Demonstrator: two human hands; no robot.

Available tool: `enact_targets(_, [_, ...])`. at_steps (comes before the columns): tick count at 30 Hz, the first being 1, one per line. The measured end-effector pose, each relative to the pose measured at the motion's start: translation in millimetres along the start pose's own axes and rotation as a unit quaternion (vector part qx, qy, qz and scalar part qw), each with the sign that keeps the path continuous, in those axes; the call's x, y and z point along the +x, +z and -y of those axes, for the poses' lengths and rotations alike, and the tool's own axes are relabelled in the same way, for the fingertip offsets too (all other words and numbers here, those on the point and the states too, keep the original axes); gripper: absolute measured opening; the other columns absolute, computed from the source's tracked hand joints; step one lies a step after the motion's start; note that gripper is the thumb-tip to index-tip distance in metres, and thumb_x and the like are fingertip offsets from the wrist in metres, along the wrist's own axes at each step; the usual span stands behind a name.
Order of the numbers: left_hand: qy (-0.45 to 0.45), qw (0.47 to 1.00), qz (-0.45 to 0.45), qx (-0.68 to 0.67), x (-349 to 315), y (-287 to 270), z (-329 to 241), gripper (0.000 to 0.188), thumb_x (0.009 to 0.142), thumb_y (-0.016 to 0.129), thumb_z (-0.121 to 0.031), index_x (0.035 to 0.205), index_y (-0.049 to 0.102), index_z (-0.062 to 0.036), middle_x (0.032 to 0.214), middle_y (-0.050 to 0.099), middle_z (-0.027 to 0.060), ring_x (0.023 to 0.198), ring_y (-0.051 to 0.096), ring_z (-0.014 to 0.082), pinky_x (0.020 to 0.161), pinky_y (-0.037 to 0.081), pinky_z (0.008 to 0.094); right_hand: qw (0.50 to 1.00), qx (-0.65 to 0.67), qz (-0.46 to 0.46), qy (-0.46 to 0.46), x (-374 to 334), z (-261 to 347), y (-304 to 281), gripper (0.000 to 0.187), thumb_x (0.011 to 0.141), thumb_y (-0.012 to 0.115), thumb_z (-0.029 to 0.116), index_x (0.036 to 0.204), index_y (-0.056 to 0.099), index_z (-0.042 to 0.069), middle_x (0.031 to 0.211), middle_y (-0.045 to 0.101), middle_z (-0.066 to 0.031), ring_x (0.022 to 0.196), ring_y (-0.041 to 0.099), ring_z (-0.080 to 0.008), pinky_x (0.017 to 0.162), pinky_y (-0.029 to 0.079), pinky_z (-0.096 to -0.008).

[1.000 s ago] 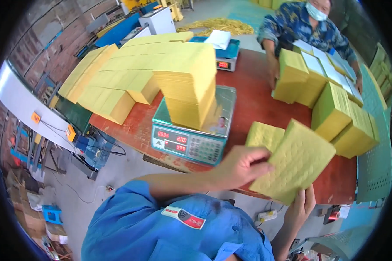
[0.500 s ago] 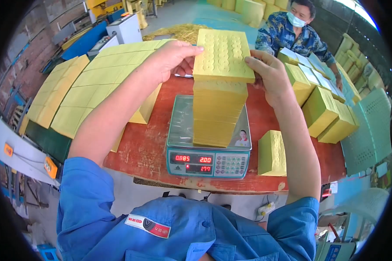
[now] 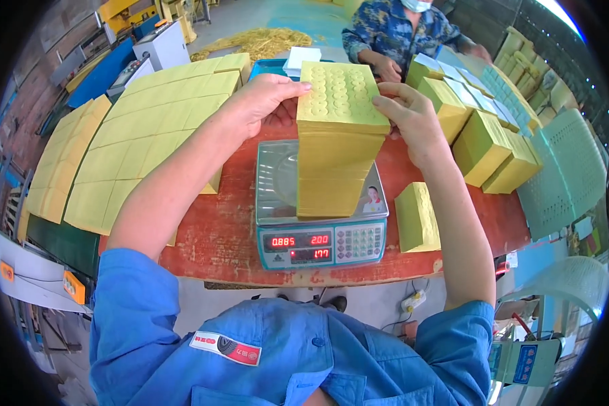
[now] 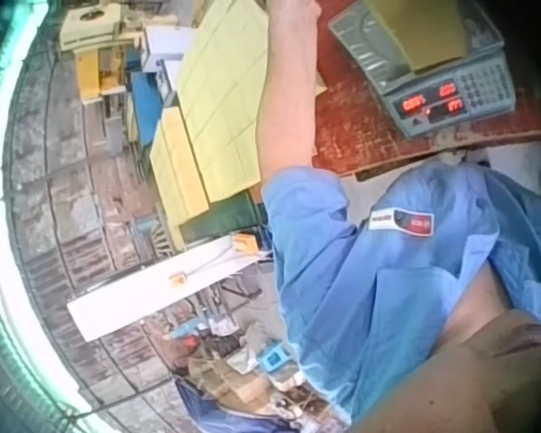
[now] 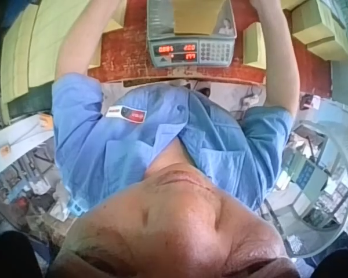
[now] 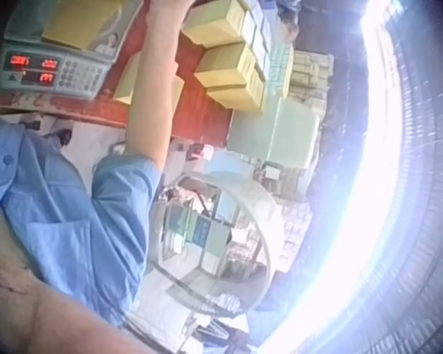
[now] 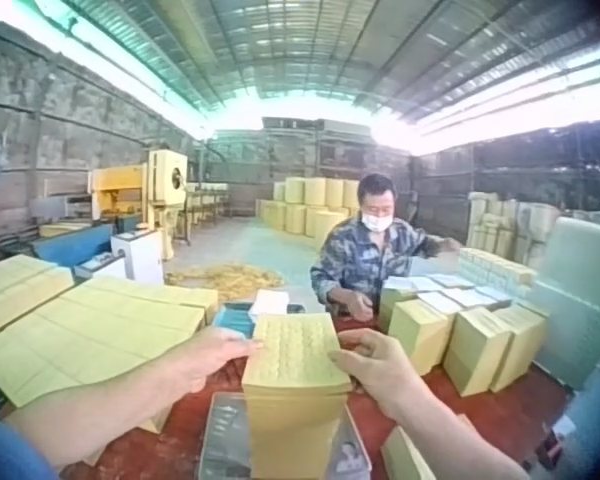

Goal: The recorder is weighing stacks of yellow paper on a digital scale in a factory setting.

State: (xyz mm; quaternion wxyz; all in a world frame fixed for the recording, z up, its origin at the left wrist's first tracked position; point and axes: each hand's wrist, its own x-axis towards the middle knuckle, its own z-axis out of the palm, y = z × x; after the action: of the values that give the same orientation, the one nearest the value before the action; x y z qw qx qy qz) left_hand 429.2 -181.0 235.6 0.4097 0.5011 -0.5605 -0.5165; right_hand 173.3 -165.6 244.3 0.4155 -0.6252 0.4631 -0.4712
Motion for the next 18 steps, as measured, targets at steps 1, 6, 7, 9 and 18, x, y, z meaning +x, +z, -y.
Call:
enact_targets(1, [0.001, 1.000, -0.004, -0.014, 0, 1, 2, 0.029, 0.088, 0.068, -0.036, 0.080, 0.065, -0.0089, 0.068, 0.064, 0.0040, 0.056, 0.058, 0.0127, 0.051, 0.045, 0.0256, 1.000, -0.015, -0.002, -0.015, 0, -2, 1, 0.037, 0.087, 0.067, 0.021, 0.117, 0.063, 0.000, 0.074, 0.058, 0.0024, 0.060, 0.050, -0.0055, 0.053, 0.039, -0.0207])
enact_targets(6, [0.012, 0.999, -0.021, -0.026, -20, 18, -2, 0.036, 0.089, 0.067, -0.042, 0.081, 0.064, -0.0072, 0.067, 0.063, 0.0039, 0.053, 0.058, 0.0125, 0.048, 0.044, 0.0241, 0.996, -0.079, -0.006, -0.051, -2, -19, -6, 0.035, 0.089, 0.065, 0.022, 0.117, 0.062, 0.000, 0.075, 0.058, 0.0017, 0.062, 0.052, -0.0065, 0.056, 0.041, -0.0220])
enact_targets(7, [0.012, 0.998, -0.033, -0.043, -25, 24, -3, 0.041, 0.089, 0.065, -0.047, 0.080, 0.063, -0.0067, 0.066, 0.063, 0.0041, 0.053, 0.057, 0.0124, 0.047, 0.044, 0.0236, 0.997, -0.037, -0.021, -0.069, 0, -23, -10, 0.034, 0.090, 0.066, 0.020, 0.117, 0.062, -0.001, 0.074, 0.059, -0.0003, 0.061, 0.053, -0.0075, 0.056, 0.043, -0.0229])
enact_targets(9, [0.006, 0.997, -0.066, -0.028, -27, 4, 12, 0.042, 0.089, 0.063, -0.051, 0.080, 0.061, -0.0092, 0.066, 0.062, 0.0025, 0.052, 0.057, 0.0116, 0.047, 0.043, 0.0239, 0.995, 0.038, -0.053, -0.076, -9, -18, -13, 0.032, 0.091, 0.064, 0.018, 0.115, 0.062, -0.002, 0.072, 0.058, -0.0020, 0.060, 0.053, -0.0081, 0.054, 0.042, -0.0227])
enact_targets(18, [-0.025, 0.979, -0.186, -0.084, -113, -86, 83, 0.031, 0.096, 0.057, -0.041, 0.082, 0.057, -0.0134, 0.064, 0.055, -0.0004, 0.052, 0.046, 0.0109, 0.049, 0.034, 0.0240, 0.991, 0.069, -0.117, -0.021, -88, -72, -74, 0.026, 0.095, 0.054, 0.009, 0.116, 0.061, -0.003, 0.067, 0.050, 0.0008, 0.058, 0.045, -0.0066, 0.053, 0.036, -0.0217])
